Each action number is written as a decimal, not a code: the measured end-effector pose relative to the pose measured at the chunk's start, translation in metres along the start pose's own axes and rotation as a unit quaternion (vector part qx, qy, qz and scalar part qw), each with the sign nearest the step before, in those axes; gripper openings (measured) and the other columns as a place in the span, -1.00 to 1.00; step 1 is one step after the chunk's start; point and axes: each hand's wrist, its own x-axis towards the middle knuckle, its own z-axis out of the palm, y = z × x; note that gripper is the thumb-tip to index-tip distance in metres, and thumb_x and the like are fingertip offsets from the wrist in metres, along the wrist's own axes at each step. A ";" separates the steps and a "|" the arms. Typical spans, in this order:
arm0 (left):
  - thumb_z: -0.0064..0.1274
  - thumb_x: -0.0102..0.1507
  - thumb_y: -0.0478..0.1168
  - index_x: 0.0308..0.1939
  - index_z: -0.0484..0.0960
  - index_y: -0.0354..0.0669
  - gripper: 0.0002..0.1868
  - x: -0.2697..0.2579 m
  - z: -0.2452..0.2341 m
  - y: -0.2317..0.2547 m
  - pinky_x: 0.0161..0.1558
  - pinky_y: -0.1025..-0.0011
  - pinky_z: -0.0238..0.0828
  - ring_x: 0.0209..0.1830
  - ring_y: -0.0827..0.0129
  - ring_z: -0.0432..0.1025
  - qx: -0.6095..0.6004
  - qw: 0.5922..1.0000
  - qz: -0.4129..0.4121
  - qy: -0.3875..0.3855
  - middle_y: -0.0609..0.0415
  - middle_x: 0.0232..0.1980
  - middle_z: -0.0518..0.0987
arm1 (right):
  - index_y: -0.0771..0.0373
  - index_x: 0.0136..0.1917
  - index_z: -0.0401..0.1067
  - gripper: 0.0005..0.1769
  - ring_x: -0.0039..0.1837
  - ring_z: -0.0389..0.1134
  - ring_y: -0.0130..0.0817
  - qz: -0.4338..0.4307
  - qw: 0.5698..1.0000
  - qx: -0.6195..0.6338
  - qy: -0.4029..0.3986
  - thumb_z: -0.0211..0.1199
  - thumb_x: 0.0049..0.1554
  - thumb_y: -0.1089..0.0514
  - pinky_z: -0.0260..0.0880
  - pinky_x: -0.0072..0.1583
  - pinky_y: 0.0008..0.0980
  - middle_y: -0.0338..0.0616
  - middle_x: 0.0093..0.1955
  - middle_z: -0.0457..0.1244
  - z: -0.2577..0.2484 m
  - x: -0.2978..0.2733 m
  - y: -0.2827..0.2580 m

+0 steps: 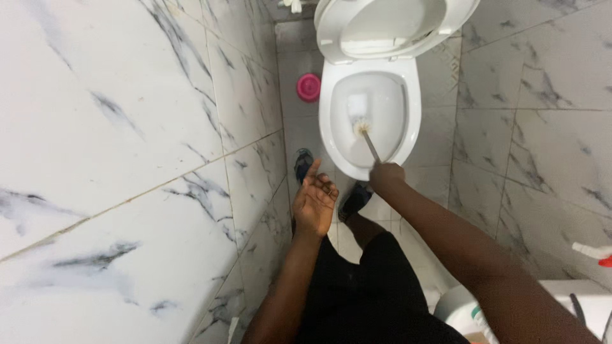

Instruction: The person cleans a toilet by scrubbing the inside of the bowl with a brush and wiping the exterior surfaces of the tank and seat with their hands.

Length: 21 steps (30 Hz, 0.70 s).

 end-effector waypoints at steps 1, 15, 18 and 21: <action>-0.04 0.46 0.02 0.54 0.26 -0.23 -0.35 0.001 0.002 -0.001 0.07 0.37 0.37 -0.03 0.34 0.45 0.000 1.000 0.005 -0.006 0.09 -0.01 0.55 | 0.38 0.52 0.22 -0.44 -0.11 0.51 -0.21 0.008 0.999 0.027 0.017 0.09 0.31 0.16 0.53 -0.21 -0.27 0.00 -0.04 0.44 -0.014 0.015 0.001; -0.05 0.42 0.01 0.51 0.29 -0.22 -0.36 -0.005 -0.014 -0.008 0.03 0.34 0.38 -0.05 0.32 0.46 -0.015 1.000 -0.009 0.009 0.07 -0.01 0.57 | 0.08 0.71 -0.19 -0.18 0.02 0.48 -0.14 -0.017 0.988 0.151 -0.019 0.03 0.31 -0.09 0.54 0.09 -0.05 0.05 0.03 0.41 0.048 -0.069 0.010; -0.05 0.40 0.02 0.49 0.30 -0.21 -0.36 -0.005 -0.017 -0.017 0.04 0.33 0.39 -0.05 0.31 0.46 -0.009 0.999 -0.017 0.028 0.08 -0.02 0.57 | 0.06 0.63 0.04 -0.26 0.08 0.43 -0.03 -0.066 0.916 0.366 0.151 0.16 0.28 -0.11 0.43 0.12 -0.03 0.14 0.14 0.35 0.041 -0.021 0.008; -0.05 0.41 0.03 0.48 0.30 -0.22 -0.37 -0.010 -0.019 -0.025 0.09 0.32 0.39 -0.02 0.30 0.47 -0.011 1.000 -0.016 0.020 0.07 -0.01 0.56 | 0.09 0.66 0.19 -0.33 0.17 0.35 0.27 0.025 0.729 0.676 0.104 0.11 0.35 -0.08 0.42 0.16 0.13 0.31 0.17 0.41 0.008 0.015 0.010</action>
